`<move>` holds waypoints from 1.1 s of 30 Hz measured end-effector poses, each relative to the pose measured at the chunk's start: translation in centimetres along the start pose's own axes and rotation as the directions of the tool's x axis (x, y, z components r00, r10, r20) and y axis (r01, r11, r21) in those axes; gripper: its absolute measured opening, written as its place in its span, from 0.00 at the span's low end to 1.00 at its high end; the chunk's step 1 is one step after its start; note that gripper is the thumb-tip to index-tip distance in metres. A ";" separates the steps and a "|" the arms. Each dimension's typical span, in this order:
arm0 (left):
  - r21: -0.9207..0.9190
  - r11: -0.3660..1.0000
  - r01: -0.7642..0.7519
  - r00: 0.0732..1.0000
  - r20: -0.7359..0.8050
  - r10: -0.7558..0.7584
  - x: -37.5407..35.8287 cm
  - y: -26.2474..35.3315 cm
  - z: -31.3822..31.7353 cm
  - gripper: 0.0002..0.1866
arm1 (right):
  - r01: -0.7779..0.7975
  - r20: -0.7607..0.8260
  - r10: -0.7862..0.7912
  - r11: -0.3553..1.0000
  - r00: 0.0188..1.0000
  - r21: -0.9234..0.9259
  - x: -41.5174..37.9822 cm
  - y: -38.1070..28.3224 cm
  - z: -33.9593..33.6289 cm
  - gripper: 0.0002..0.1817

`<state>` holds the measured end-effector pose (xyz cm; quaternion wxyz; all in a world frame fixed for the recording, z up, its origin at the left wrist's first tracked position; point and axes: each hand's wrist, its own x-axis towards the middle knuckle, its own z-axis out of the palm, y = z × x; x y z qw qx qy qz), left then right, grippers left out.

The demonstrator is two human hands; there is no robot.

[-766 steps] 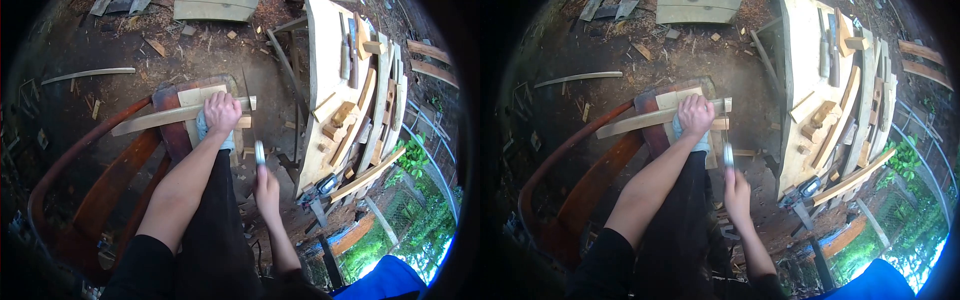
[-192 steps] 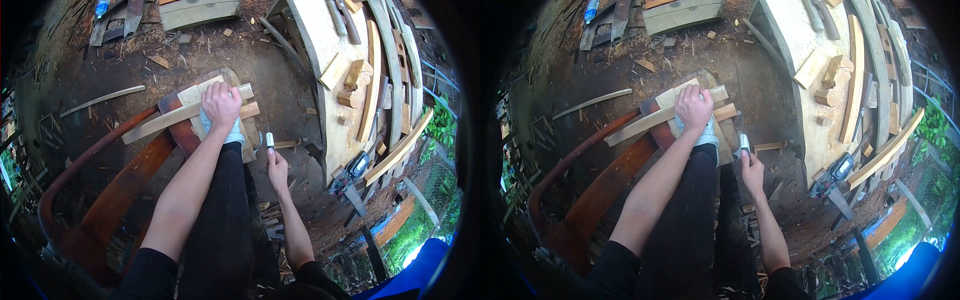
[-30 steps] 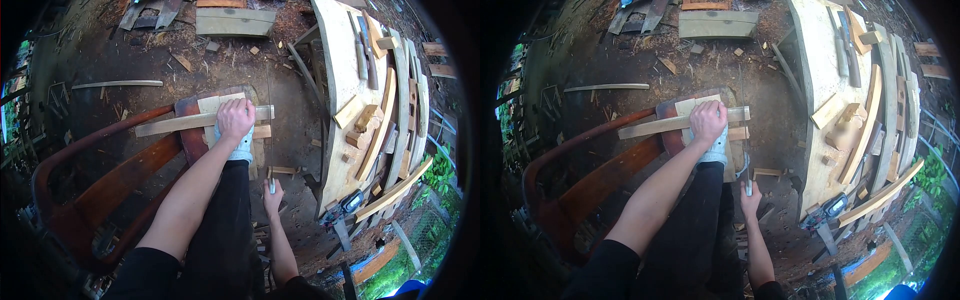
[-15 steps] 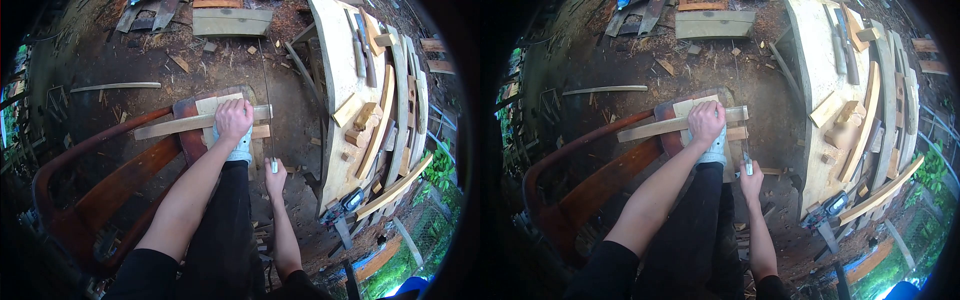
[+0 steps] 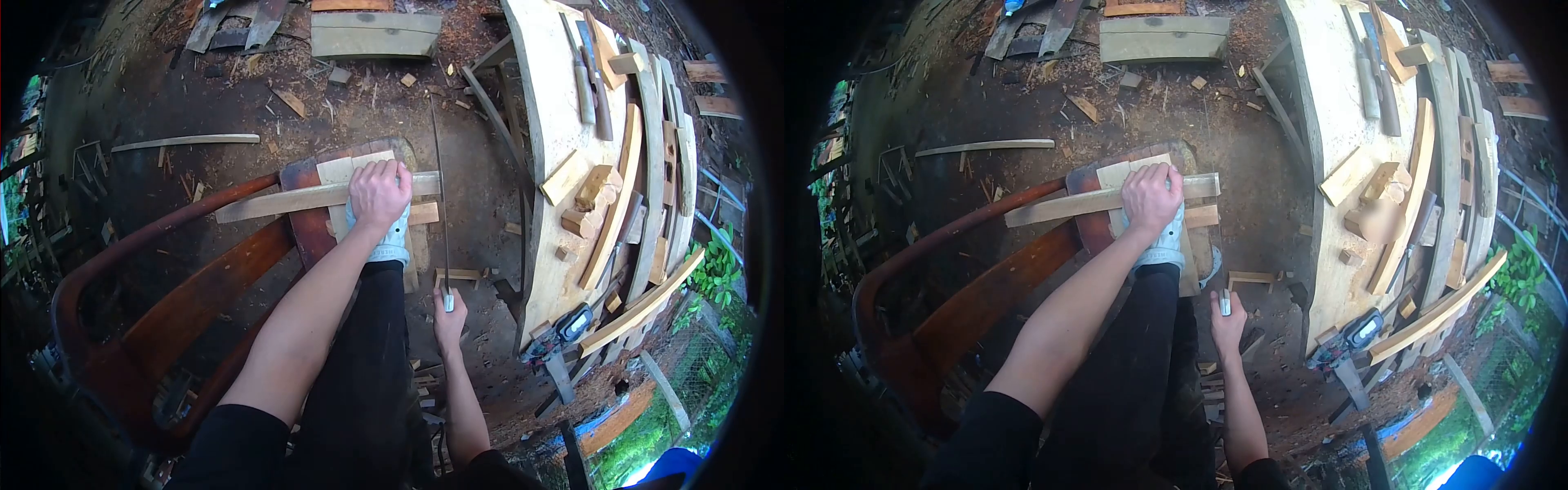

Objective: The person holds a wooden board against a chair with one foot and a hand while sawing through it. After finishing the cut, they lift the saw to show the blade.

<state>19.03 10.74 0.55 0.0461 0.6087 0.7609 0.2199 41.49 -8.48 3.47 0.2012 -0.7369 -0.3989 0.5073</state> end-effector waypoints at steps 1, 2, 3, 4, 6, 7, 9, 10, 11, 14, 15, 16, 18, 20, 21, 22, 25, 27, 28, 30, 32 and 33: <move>0.003 1.000 0.002 1.000 0.008 -0.002 0.0 0.0 0.0 0.13 | -0.014 0.016 0.014 1.000 1.000 0.013 -0.1 0.0 -0.1 0.20; 0.006 1.000 0.005 1.000 0.017 -0.006 0.0 0.0 -0.1 0.13 | -0.014 0.018 0.014 1.000 1.000 0.011 0.0 0.0 0.0 0.20; 0.005 1.000 0.008 1.000 0.017 -0.008 0.0 0.0 -0.1 0.13 | 0.003 0.008 -0.002 1.000 1.000 -0.006 0.5 -0.5 0.2 0.20; -0.004 1.000 0.001 1.000 0.005 -0.001 0.0 0.0 0.0 0.13 | 0.017 -0.004 -0.017 1.000 1.000 -0.024 0.8 -0.9 0.4 0.20; -0.008 1.000 -0.008 1.000 -0.007 0.008 0.0 -0.1 0.1 0.13 | 0.035 -0.020 -0.036 0.999 0.999 -0.028 2.1 -2.1 1.3 0.20; 0.004 1.000 -0.009 1.000 -0.011 0.009 0.0 -0.2 0.2 0.13 | 0.054 -0.034 -0.055 0.998 0.998 -0.030 2.8 -2.7 1.8 0.20; 0.016 1.000 -0.013 1.000 -0.011 0.013 0.0 -0.3 0.2 0.13 | 0.045 -0.021 -0.046 0.998 0.999 -0.033 3.7 -3.6 2.5 0.20; 0.013 1.000 -0.014 1.000 -0.011 0.015 0.0 -0.2 0.2 0.13 | 0.038 -0.008 -0.039 0.998 0.999 -0.040 4.1 -3.9 2.7 0.20; 0.010 1.000 -0.015 1.000 -0.012 0.015 0.0 -0.2 0.1 0.13 | 0.037 -0.010 -0.037 0.998 0.999 -0.041 4.4 -4.1 2.8 0.20; -0.003 1.000 -0.013 1.000 -0.014 0.013 0.0 -0.1 0.1 0.13 | 0.055 -0.027 -0.056 0.997 0.998 -0.051 4.5 -3.8 3.0 0.20; -0.002 1.000 -0.014 1.000 -0.013 0.014 0.0 0.0 0.1 0.13 | 0.058 -0.023 -0.060 0.997 0.998 -0.045 4.4 -3.4 2.8 0.20; -0.005 1.000 -0.010 1.000 -0.013 0.010 0.0 0.0 0.0 0.13 | 0.064 -0.018 -0.065 0.997 0.998 -0.039 4.4 -3.0 2.7 0.20; -0.007 1.000 -0.005 1.000 -0.017 0.005 0.1 -0.1 0.0 0.13 | 0.084 -0.020 -0.084 0.996 0.996 -0.012 3.5 -2.0 2.4 0.19; -0.010 1.000 0.009 1.000 0.012 -0.009 0.0 -0.1 0.2 0.13 | 0.101 -0.025 -0.100 0.995 0.995 0.009 2.1 -0.3 1.8 0.19; -0.012 1.000 0.012 1.000 0.013 -0.012 0.0 -0.1 0.2 0.13 | 0.069 -0.009 -0.069 0.997 0.998 -0.025 1.2 0.7 1.4 0.18; -0.018 1.000 0.008 1.000 0.011 -0.008 0.0 -0.1 0.1 0.13 | 0.036 0.006 -0.036 0.998 0.999 -0.061 0.2 1.7 0.9 0.17; -0.023 1.000 0.010 1.000 0.011 -0.010 0.0 -0.1 0.0 0.13 | 0.012 0.024 -0.011 0.999 1.000 -0.033 -2.5 3.4 -0.2 0.16; -0.024 1.000 0.013 1.000 0.012 -0.013 0.0 -0.1 0.0 0.13 | 0.013 0.009 -0.013 1.000 1.000 0.002 -2.8 3.4 -0.4 0.15; -0.023 1.000 0.012 1.000 0.009 -0.012 0.0 -0.1 0.0 0.13 | 0.011 0.016 -0.011 1.000 1.000 -0.003 -2.8 3.1 -0.6 0.15; -0.024 1.000 0.012 1.000 0.008 -0.012 0.0 -0.1 0.1 0.13 | 0.008 0.021 -0.008 1.000 1.000 -0.010 -2.4 2.5 -0.9 0.15; -0.022 1.000 0.018 1.000 0.010 -0.018 0.0 -0.1 0.1 0.14 | -0.007 0.058 0.010 0.999 0.998 -0.037 -0.7 1.8 -0.8 0.15; -0.022 1.000 0.019 1.000 0.012 -0.018 0.0 0.0 0.0 0.14 | -0.010 0.058 0.012 0.999 0.998 -0.038 0.2 1.1 -0.5 0.15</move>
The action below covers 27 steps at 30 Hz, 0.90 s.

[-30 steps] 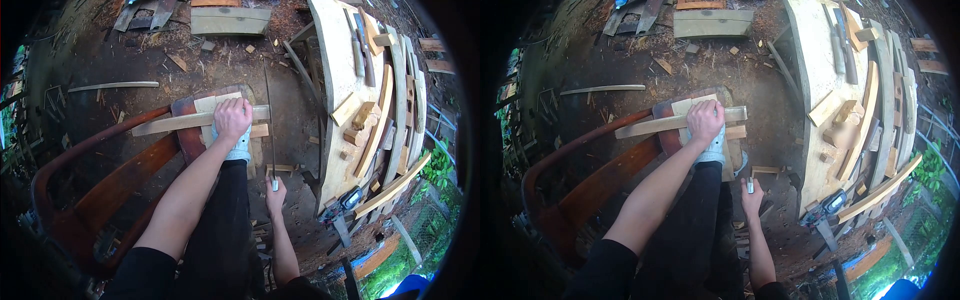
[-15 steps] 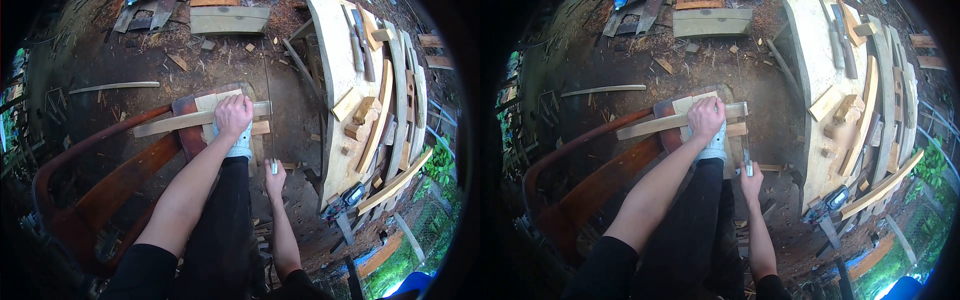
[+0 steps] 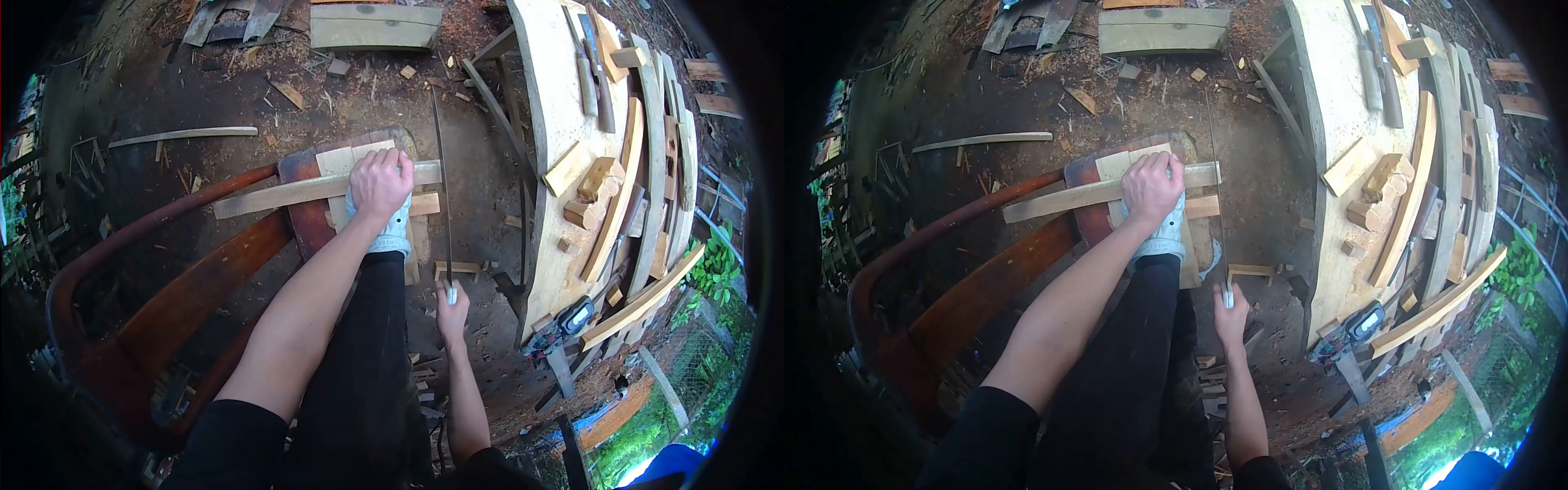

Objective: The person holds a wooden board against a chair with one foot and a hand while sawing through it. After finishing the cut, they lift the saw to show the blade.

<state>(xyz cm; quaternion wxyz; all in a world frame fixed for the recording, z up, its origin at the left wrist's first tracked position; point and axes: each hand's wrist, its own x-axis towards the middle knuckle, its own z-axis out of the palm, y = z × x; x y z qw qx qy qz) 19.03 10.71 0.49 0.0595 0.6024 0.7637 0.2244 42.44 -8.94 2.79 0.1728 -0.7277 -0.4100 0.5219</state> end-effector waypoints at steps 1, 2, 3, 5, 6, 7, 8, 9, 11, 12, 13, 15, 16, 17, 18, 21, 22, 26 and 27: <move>-0.002 1.000 -0.004 1.000 -0.013 0.004 0.0 0.0 -0.1 0.13 | 0.003 -0.006 -0.003 1.000 1.000 -0.007 1.1 -0.9 0.3 0.16; -0.004 1.000 -0.010 1.000 -0.028 0.010 0.1 0.1 -0.1 0.13 | 0.007 -0.012 -0.007 1.000 1.000 -0.013 2.3 -1.9 0.6 0.17; -0.005 1.000 -0.012 1.000 -0.027 0.012 0.1 0.1 -0.1 0.13 | 0.006 -0.015 -0.006 1.000 1.000 -0.013 3.3 -2.6 0.9 0.17; 0.006 1.000 -0.018 0.999 -0.030 0.018 0.1 0.1 -0.1 0.13 | 0.059 0.005 -0.059 0.998 0.998 -0.039 4.8 -3.7 1.3 0.19; 0.005 1.000 -0.019 0.999 -0.030 0.019 0.0 0.1 0.0 0.13 | 0.055 -0.003 -0.056 0.996 0.998 -0.069 4.9 -4.6 1.3 0.19; 0.003 1.000 -0.015 1.000 -0.026 0.015 0.0 0.2 0.0 0.13 | 0.056 -0.004 -0.056 0.996 0.998 -0.069 4.9 -4.3 1.3 0.19; 0.003 1.000 -0.009 1.000 -0.024 0.009 0.0 0.1 0.0 0.13 | 0.035 -0.010 -0.036 0.998 0.999 -0.058 4.9 -3.9 1.3 0.20; 0.006 1.000 -0.009 1.000 -0.025 0.009 0.1 0.1 -0.1 0.13 | 0.015 -0.015 -0.015 0.999 1.000 -0.046 4.7 -4.1 1.4 0.20; -0.008 1.000 -0.012 0.999 -0.039 0.012 0.1 0.2 -0.2 0.13 | 0.022 -0.019 -0.022 0.999 1.000 -0.041 4.0 -4.5 1.1 0.20; -0.008 1.000 -0.013 0.999 -0.040 0.013 0.1 0.2 -0.2 0.13 | 0.033 -0.027 -0.034 0.999 0.999 -0.039 3.8 -4.7 1.0 0.21; -0.006 1.000 -0.009 1.000 -0.029 0.009 0.1 0.2 -0.2 0.13 | 0.034 -0.028 -0.035 0.999 0.999 -0.039 3.6 -4.4 1.0 0.21; -0.004 1.000 -0.002 1.000 -0.016 0.002 0.1 0.1 -0.1 0.13 | 0.071 -0.065 -0.071 0.997 0.995 -0.013 3.0 -4.2 1.3 0.22; 0.000 1.000 -0.012 1.000 -0.026 0.012 0.1 0.0 -0.1 0.13 | 0.067 -0.063 -0.068 0.998 0.996 -0.015 2.7 -4.3 1.4 0.22; 0.003 1.000 -0.023 0.999 -0.035 0.023 0.0 0.0 0.0 0.13 | 0.068 -0.072 -0.067 0.998 0.995 0.002 2.5 -4.5 1.4 0.22; 0.000 1.000 -0.022 0.999 -0.035 0.022 -0.1 0.1 0.0 0.13 | 0.071 -0.082 -0.069 0.997 0.994 0.020 2.6 -4.8 1.4 0.22; -0.001 1.000 -0.010 1.000 -0.023 0.010 0.0 0.1 -0.1 0.13 | 0.061 -0.056 -0.062 0.998 0.996 -0.014 3.4 -5.0 1.6 0.23; 0.001 1.000 -0.006 1.000 -0.018 0.006 0.0 0.1 -0.1 0.13 | 0.062 -0.056 -0.062 0.998 0.996 -0.013 3.7 -5.2 1.7 0.23; -0.003 1.000 0.003 1.000 -0.017 -0.003 0.0 0.2 -0.2 0.13 | 0.109 -0.044 -0.110 0.994 0.993 -0.015 5.5 -6.0 2.3 0.25; -0.006 1.000 0.002 1.000 -0.016 -0.002 0.0 0.2 -0.2 0.13 | 0.142 -0.046 -0.143 0.990 0.989 -0.017 6.0 -6.0 2.4 0.26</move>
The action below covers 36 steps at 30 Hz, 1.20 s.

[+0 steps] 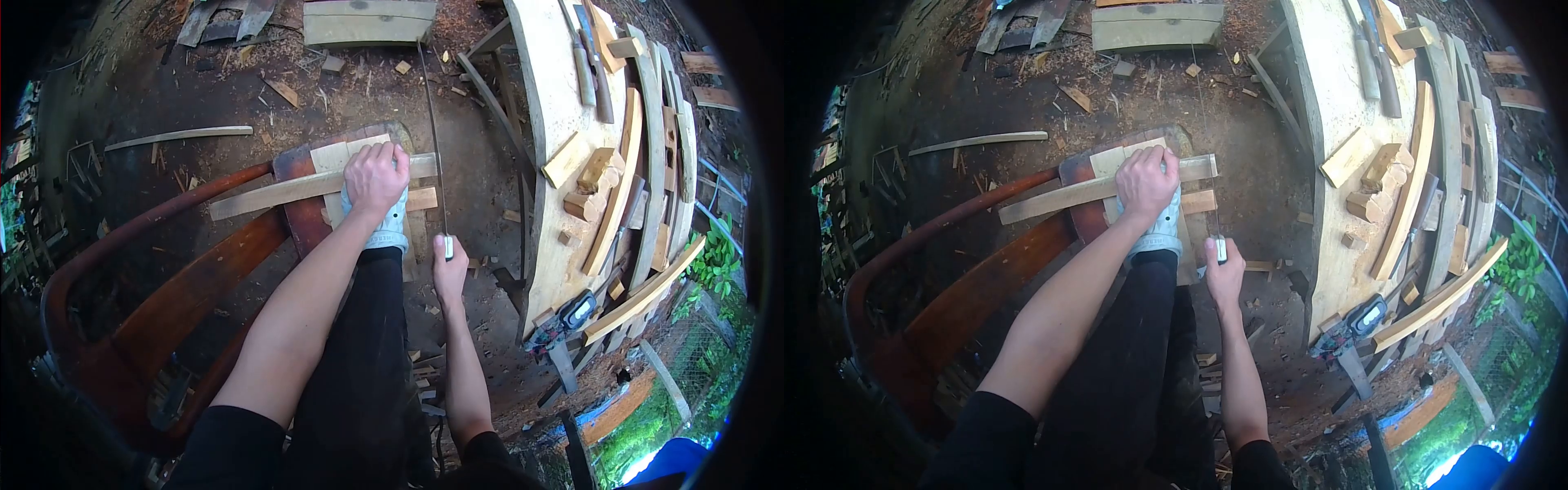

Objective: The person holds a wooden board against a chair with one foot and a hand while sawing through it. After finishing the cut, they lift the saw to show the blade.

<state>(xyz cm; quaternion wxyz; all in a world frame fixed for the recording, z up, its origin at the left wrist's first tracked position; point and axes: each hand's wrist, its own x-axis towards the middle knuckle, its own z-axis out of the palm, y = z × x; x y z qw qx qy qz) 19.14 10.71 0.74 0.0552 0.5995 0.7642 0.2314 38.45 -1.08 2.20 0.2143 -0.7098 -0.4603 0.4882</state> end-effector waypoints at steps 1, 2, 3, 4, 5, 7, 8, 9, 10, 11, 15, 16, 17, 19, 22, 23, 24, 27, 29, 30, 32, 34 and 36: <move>0.003 1.000 -0.004 1.000 0.003 0.004 0.0 0.0 0.0 0.13 | -0.032 0.031 0.033 0.999 0.999 -0.025 0.5 0.0 0.0 0.28; 0.006 1.000 -0.008 1.000 0.006 0.008 0.0 0.0 -0.1 0.14 | -0.032 0.030 0.033 0.999 0.999 -0.026 0.9 0.0 0.1 0.28; 0.005 1.000 -0.008 1.000 0.006 0.008 0.1 0.0 -0.1 0.14 | -0.075 0.035 0.075 0.997 0.997 -0.022 1.3 0.2 0.3 0.28; 0.008 1.000 -0.007 1.000 0.008 0.006 0.1 0.0 -0.1 0.13 | -0.117 0.040 0.117 0.993 0.992 -0.017 1.6 0.3 0.4 0.28; 0.010 1.000 -0.004 1.000 0.011 0.004 0.1 0.0 -0.1 0.13 | -0.117 0.040 0.117 0.993 0.992 -0.018 1.5 0.4 0.5 0.28; 0.004 1.000 -0.004 1.000 0.006 0.004 0.0 0.0 -0.1 0.13 | -0.048 0.006 0.048 0.997 0.999 -0.055 1.1 -0.1 0.6 0.28; 0.000 1.000 -0.006 1.000 0.001 0.006 0.0 -0.1 -0.1 0.13 | -0.047 0.008 0.048 0.997 0.999 -0.055 0.9 -0.2 0.5 0.28; 0.001 1.000 -0.007 1.000 0.000 0.007 0.1 -0.1 -0.1 0.13 | -0.045 0.007 0.045 0.998 0.999 -0.043 0.5 0.2 0.5 0.28; 0.005 1.000 -0.008 1.000 0.007 0.008 0.1 -0.1 -0.1 0.13 | -0.042 0.006 0.042 0.999 0.999 -0.031 0.1 0.8 0.4 0.27; 0.009 1.000 -0.008 1.000 0.013 0.007 0.1 -0.1 -0.1 0.13 | -0.040 0.006 0.040 0.999 0.999 -0.033 -0.4 1.5 0.3 0.27; 0.005 1.000 -0.004 1.000 0.013 0.004 0.1 -0.1 -0.1 0.13 | -0.106 0.038 0.104 0.993 0.994 0.049 -3.8 3.8 -0.9 0.26; 0.005 1.000 -0.008 1.000 0.012 0.008 0.1 -0.2 0.0 0.13 | -0.137 0.050 0.135 0.990 0.990 0.037 -4.9 4.4 -1.4 0.26; 0.004 1.000 -0.013 1.000 0.011 0.013 0.1 -0.2 0.0 0.13 | -0.138 0.051 0.136 0.990 0.989 0.036 -6.1 4.9 -1.8 0.26; -0.001 1.000 -0.015 1.000 0.009 0.015 0.1 -0.2 0.0 0.13 | -0.168 0.071 0.163 0.983 0.984 0.077 -7.7 6.5 -2.3 0.25; -0.004 1.000 -0.015 1.000 0.007 0.015 0.2 -0.1 0.0 0.13 | -0.117 0.040 0.114 0.989 0.993 0.091 -8.7 6.1 -2.6 0.27; -0.003 1.000 -0.015 1.000 0.006 0.015 0.2 -0.1 0.0 0.13 | -0.119 0.042 0.115 0.989 0.992 0.091 -8.5 5.9 -2.8 0.27; -0.002 1.000 -0.015 1.000 0.007 0.015 0.2 -0.1 0.0 0.13 | -0.133 0.058 0.128 0.988 0.990 0.078 -8.0 5.7 -3.0 0.26; -0.001 1.000 -0.010 1.000 0.013 0.010 0.1 -0.1 0.0 0.13 | -0.131 0.063 0.127 0.990 0.990 0.060 -5.5 4.5 -2.4 0.26; 0.004 1.000 -0.028 1.000 0.003 0.028 0.2 -0.1 0.0 0.13 | -0.117 0.048 0.114 0.992 0.992 0.057 -3.1 2.6 -1.6 0.27; 0.003 1.000 -0.031 1.000 0.005 0.031 0.2 0.0 -0.1 0.13 | -0.100 0.041 0.099 0.994 0.994 0.031 -1.8 1.5 -1.2 0.27; 0.015 1.000 -0.027 1.000 0.010 0.027 0.2 0.0 -0.1 0.13 | -0.084 0.032 0.084 0.996 0.996 0.009 0.1 0.3 -0.1 0.28; 0.018 1.000 -0.023 1.000 0.020 0.023 0.3 0.1 -0.1 0.13 | -0.104 0.022 0.104 0.994 0.994 -0.012 1.1 0.1 0.5 0.28; 0.023 1.000 -0.020 0.999 0.033 0.019 0.2 0.1 -0.1 0.12 | -0.112 0.011 0.111 0.994 0.994 0.003 0.7 0.4 0.9 0.28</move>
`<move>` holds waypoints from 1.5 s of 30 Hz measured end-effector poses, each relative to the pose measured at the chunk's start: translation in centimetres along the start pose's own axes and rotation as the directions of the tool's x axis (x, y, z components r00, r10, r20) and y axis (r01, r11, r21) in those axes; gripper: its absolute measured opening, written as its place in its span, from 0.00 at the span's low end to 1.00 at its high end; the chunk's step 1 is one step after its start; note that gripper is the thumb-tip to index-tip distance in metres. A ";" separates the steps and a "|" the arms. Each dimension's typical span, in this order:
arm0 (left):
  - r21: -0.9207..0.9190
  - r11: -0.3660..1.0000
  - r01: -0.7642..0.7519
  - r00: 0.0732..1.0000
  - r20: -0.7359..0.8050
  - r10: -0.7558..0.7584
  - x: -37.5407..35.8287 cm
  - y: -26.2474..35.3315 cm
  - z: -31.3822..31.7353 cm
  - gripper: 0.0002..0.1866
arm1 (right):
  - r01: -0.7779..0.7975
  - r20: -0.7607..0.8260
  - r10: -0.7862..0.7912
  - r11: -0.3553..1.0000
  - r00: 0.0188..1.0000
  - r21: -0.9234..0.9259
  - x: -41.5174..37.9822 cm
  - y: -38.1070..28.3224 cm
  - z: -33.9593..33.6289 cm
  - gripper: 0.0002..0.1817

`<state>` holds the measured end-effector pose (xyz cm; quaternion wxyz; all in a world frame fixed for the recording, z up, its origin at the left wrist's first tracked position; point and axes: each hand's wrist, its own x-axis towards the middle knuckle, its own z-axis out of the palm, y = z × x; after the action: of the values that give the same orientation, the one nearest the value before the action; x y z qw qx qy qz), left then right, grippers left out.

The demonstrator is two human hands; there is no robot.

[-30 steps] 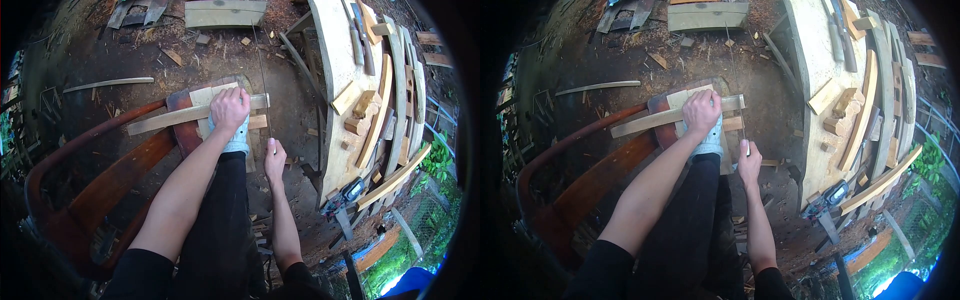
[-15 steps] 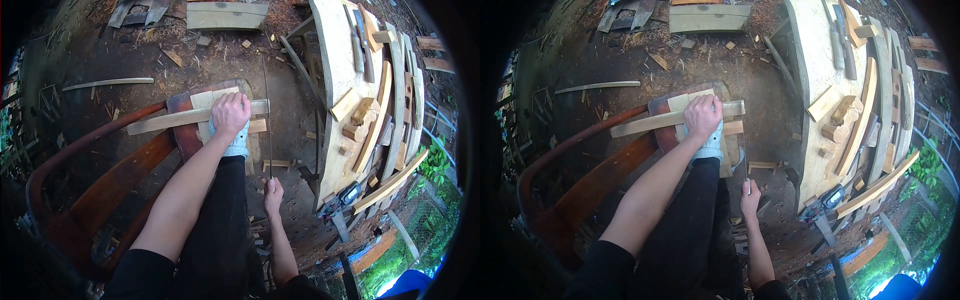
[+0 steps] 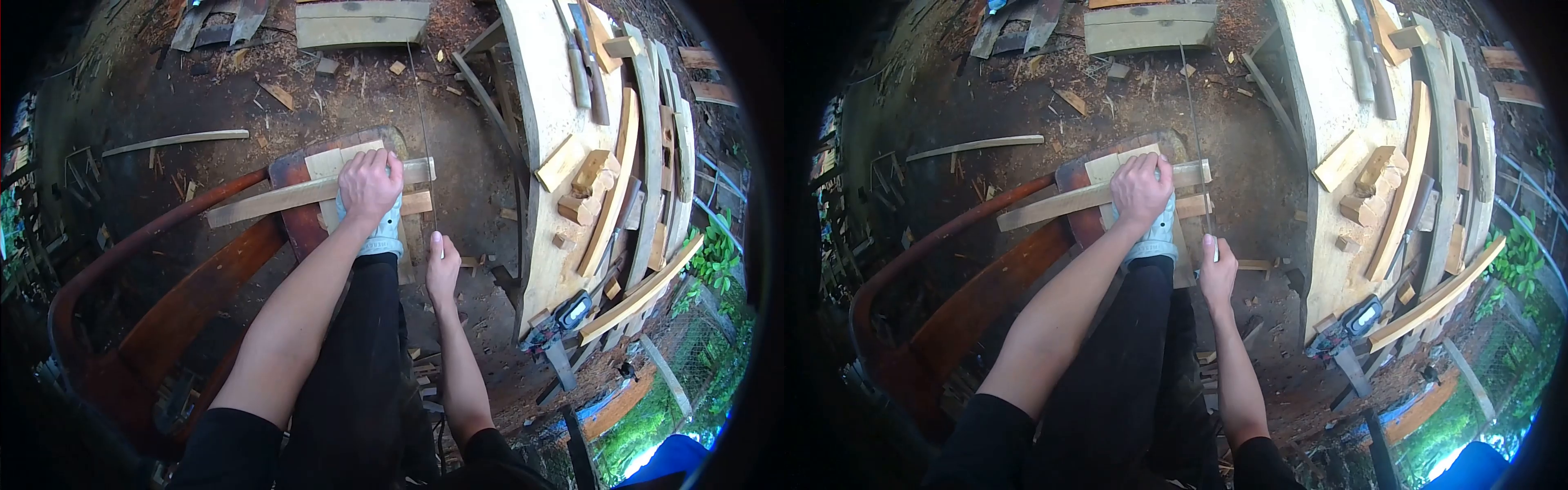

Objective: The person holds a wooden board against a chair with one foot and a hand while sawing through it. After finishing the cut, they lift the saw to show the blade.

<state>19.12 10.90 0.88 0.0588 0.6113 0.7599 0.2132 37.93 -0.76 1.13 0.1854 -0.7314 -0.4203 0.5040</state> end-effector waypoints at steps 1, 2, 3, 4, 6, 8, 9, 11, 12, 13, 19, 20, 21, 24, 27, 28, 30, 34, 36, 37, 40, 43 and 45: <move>-0.001 1.000 -0.001 1.000 -0.003 0.001 0.0 0.0 0.1 0.12 | -0.009 0.004 0.009 0.999 1.000 0.039 -0.2 0.5 0.1 0.28; -0.001 1.000 -0.003 1.000 -0.005 0.003 0.1 -0.1 0.0 0.12 | -0.018 0.010 0.018 0.997 1.000 0.080 -0.5 0.9 0.2 0.28; 0.002 1.000 -0.004 1.000 -0.004 0.004 0.0 -0.2 0.0 0.12 | -0.019 0.012 0.018 0.996 1.000 0.083 -1.1 1.3 0.2 0.28; 0.003 1.000 -0.008 1.000 0.003 0.007 0.0 -0.2 0.0 0.12 | -0.025 0.018 0.024 0.994 1.000 0.104 -1.8 1.8 -0.1 0.28; 0.004 1.000 -0.009 1.000 0.004 0.009 0.1 -0.1 0.1 0.12 | -0.027 0.024 0.024 0.992 0.999 0.124 -3.4 3.0 -0.7 0.27; -0.005 1.000 -0.010 1.000 -0.002 0.010 0.1 -0.1 0.1 0.12 | -0.044 0.036 0.039 0.987 0.999 0.152 -5.4 5.1 -1.4 0.26; -0.002 1.000 -0.008 1.000 -0.002 0.008 0.0 -0.1 0.1 0.12 | -0.045 0.040 0.039 0.987 0.998 0.152 -6.6 6.3 -1.9 0.26; -0.014 1.000 -0.011 1.000 -0.004 0.011 0.1 -0.1 0.0 0.12 | -0.050 0.053 0.042 0.985 0.998 0.163 -8.3 8.3 -2.6 0.26; -0.008 1.000 -0.009 1.000 -0.005 0.009 0.2 -0.1 -0.1 0.12 | -0.050 0.059 0.040 0.985 0.997 0.166 -8.5 7.9 -2.9 0.26; -0.015 1.000 -0.008 1.000 -0.008 0.008 0.2 0.0 -0.1 0.12 | -0.125 0.099 0.105 0.967 0.990 0.222 -8.7 7.6 -3.4 0.26; -0.022 1.000 -0.001 1.000 -0.018 0.001 0.2 0.1 0.0 0.12 | -0.094 0.093 0.073 0.966 0.993 0.241 -7.1 6.1 -2.6 0.27; -0.024 1.000 -0.002 1.000 -0.021 0.002 0.1 0.0 -0.1 0.12 | -0.103 0.092 0.085 0.972 0.992 0.211 -6.1 5.1 -2.4 0.28; -0.021 1.000 -0.004 1.000 -0.020 0.003 0.1 0.0 -0.1 0.12 | -0.114 0.088 0.099 0.977 0.991 0.181 -5.0 3.9 -2.1 0.28; 0.002 1.000 -0.014 1.000 -0.016 0.014 0.1 -0.1 0.2 0.12 | 0.044 0.008 -0.046 0.985 0.999 0.166 -1.4 2.1 -0.3 0.28; -0.004 1.000 -0.011 1.000 -0.018 0.011 0.0 -0.1 0.2 0.12 | 0.068 0.013 -0.069 0.994 0.998 0.084 1.4 0.5 0.5 0.29; 0.003 1.000 -0.005 1.000 -0.015 0.005 0.0 -0.1 0.2 0.13 | 0.066 0.013 -0.067 0.994 0.998 0.087 1.7 0.2 0.5 0.29; 0.009 1.000 -0.005 1.000 -0.012 0.005 0.0 0.0 0.2 0.13 | -0.030 0.033 0.027 0.997 0.999 0.075 1.9 0.0 0.5 0.28; 0.003 1.000 0.001 1.000 -0.012 -0.001 0.0 0.1 0.0 0.13 | 0.020 0.010 -0.021 0.994 1.000 0.104 -0.8 2.0 0.0 0.27; 0.005 1.000 0.007 1.000 -0.011 -0.007 0.0 0.1 0.0 0.13 | -0.020 0.038 0.014 0.985 0.999 0.169 -3.1 4.0 -0.8 0.24; 0.001 1.000 0.005 1.000 -0.012 -0.005 0.0 0.1 0.1 0.13 | -0.037 0.039 0.031 0.986 0.999 0.164 -4.5 5.1 -1.3 0.23; -0.002 1.000 0.004 1.000 -0.006 -0.004 0.1 0.1 -0.1 0.13 | -0.004 0.072 -0.012 0.976 0.997 0.216 -8.5 10.8 -2.6 0.26; -0.008 1.000 0.002 1.000 -0.001 -0.002 0.1 0.0 0.1 0.13 | -0.104 0.124 0.080 0.974 0.989 0.199 -11.4 12.0 -4.8 0.25; -0.012 1.000 -0.004 1.000 -0.002 0.004 0.0 0.0 0.1 0.13 | -0.115 0.116 0.094 0.974 0.989 0.193 -10.9 11.9 -4.8 0.25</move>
<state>19.11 10.97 0.76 0.0615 0.6121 0.7575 0.2185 45.82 -15.65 1.28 0.2080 -0.7027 -0.3378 0.5906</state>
